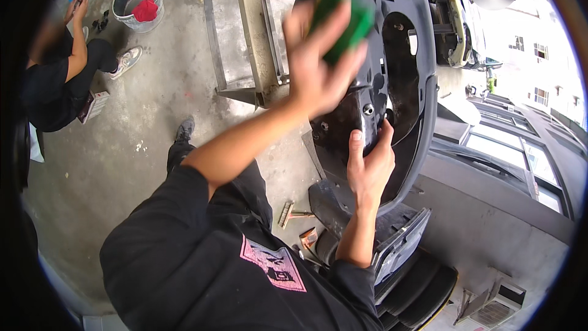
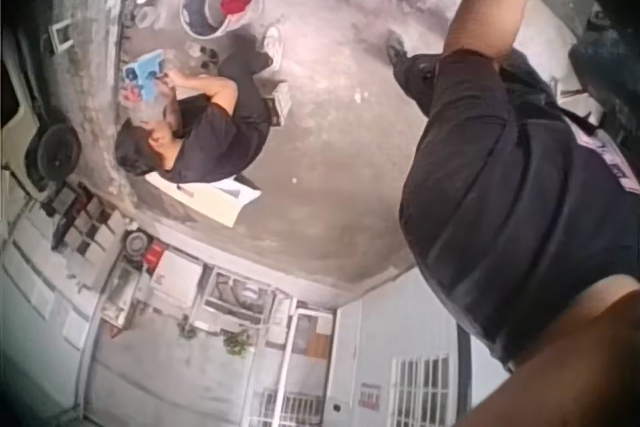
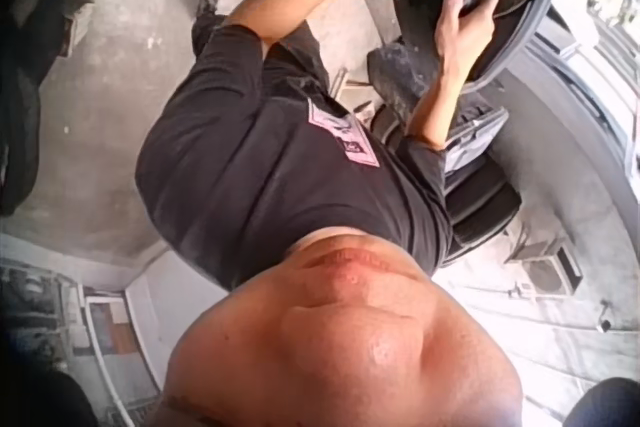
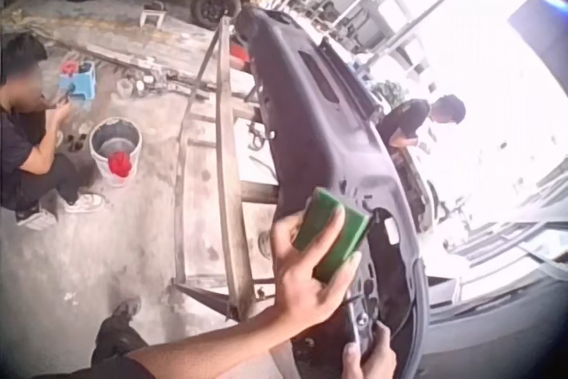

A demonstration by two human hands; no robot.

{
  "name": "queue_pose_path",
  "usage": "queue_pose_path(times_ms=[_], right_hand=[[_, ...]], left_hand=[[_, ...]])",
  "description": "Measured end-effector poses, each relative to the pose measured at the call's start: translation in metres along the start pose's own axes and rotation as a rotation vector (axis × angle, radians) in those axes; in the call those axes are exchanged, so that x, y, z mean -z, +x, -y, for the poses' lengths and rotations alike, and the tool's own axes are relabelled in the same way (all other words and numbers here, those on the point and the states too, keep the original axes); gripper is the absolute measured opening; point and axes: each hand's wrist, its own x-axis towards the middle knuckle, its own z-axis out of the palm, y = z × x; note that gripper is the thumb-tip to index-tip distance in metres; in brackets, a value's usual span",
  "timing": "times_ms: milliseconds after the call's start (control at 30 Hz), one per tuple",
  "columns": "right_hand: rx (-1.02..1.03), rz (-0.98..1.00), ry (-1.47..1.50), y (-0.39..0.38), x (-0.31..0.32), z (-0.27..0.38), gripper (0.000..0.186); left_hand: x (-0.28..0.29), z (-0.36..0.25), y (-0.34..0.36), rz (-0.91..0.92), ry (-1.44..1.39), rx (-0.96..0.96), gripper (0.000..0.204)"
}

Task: The person sands a black car bumper with a green sanding block. They dip the block in water and wipe the surface with a red cloth before continuing to sand different sections of the bumper.

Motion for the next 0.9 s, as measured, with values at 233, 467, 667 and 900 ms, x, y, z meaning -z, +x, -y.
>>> queue_pose_path(times_ms=[233,467,667,900], right_hand=[[0.057,0.048,0.126,0.004,0.005,0.017,0.077],[0.061,0.101,0.197,0.007,0.007,0.012,0.075],[0.169,0.357,0.622,0.032,0.017,-0.004,0.078],[0.089,0.395,0.58,0.043,0.012,-0.004,0.075]], left_hand=[[0.016,-0.003,-0.042,0.024,-0.012,0.012,0.064],[0.005,0.001,0.003,-0.001,0.017,0.118,0.056],[0.011,-0.014,-0.017,0.079,0.049,0.061,0.063],[0.019,-0.022,-0.027,0.122,0.082,0.054,0.062]])
